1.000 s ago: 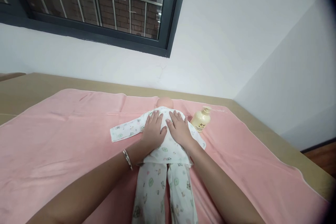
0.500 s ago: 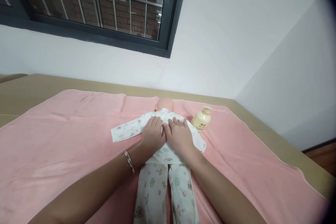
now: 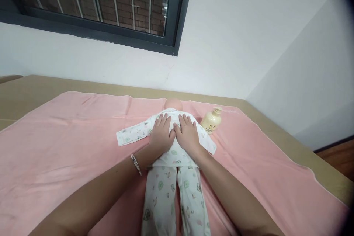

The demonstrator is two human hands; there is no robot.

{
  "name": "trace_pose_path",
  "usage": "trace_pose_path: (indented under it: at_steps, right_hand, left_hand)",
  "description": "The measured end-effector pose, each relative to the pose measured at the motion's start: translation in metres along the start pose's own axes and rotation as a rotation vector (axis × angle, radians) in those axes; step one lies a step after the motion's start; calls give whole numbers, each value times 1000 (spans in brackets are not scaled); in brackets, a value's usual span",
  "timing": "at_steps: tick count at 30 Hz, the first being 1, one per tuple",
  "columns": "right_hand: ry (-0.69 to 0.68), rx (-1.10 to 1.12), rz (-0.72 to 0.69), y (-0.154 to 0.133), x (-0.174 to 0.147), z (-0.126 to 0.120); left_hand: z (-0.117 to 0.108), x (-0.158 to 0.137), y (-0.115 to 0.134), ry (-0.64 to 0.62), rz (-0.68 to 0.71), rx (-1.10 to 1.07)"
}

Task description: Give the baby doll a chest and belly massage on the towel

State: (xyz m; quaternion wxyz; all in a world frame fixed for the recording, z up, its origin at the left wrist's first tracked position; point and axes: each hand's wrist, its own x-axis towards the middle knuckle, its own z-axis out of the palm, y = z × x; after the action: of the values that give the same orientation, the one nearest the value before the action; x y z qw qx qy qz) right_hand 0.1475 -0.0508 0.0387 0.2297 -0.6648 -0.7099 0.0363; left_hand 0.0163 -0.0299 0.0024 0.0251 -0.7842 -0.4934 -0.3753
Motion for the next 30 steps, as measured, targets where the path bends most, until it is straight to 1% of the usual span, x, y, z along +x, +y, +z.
trace_pose_path:
  at_steps: [7, 18, 30]
  right_hand:
    - [6, 6, 1, -1, -1, -1]
    - [4, 3, -3, 0, -1, -1]
    - [3, 19, -2, 0, -1, -1]
  left_hand:
    - [-1, 0, -1, -8, -13, -11]
    - [0, 0, -1, 23, 6, -38]
    - [0, 0, -1, 15, 7, -21]
